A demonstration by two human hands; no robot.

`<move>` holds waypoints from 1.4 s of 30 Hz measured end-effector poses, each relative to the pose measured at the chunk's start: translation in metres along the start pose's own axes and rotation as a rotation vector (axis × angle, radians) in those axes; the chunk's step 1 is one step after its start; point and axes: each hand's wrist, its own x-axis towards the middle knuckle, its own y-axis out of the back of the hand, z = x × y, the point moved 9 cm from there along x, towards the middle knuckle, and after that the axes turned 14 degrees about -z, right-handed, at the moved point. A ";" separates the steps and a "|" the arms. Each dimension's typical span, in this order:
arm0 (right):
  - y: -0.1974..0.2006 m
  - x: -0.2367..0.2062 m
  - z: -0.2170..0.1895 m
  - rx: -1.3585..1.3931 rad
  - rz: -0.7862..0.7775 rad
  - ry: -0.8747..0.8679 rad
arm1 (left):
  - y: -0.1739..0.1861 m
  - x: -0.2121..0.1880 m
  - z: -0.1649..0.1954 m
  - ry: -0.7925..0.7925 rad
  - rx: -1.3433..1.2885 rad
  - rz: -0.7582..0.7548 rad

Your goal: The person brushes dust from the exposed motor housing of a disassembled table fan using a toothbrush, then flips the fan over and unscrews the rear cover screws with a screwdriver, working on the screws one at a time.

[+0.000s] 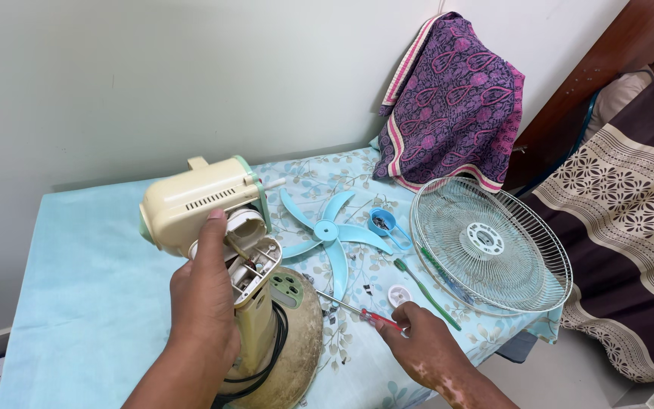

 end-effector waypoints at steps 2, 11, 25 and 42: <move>0.000 -0.001 0.000 -0.004 -0.004 -0.004 | 0.002 0.001 -0.003 0.044 -0.016 0.024; -0.008 -0.003 0.002 -0.012 -0.053 -0.010 | 0.004 0.004 -0.006 -0.011 -0.187 -0.171; -0.017 -0.011 -0.028 0.029 -0.072 0.075 | 0.030 0.006 -0.022 0.034 -0.121 -0.186; -0.014 -0.015 -0.046 0.011 -0.067 0.129 | 0.029 -0.001 -0.031 0.257 0.091 0.016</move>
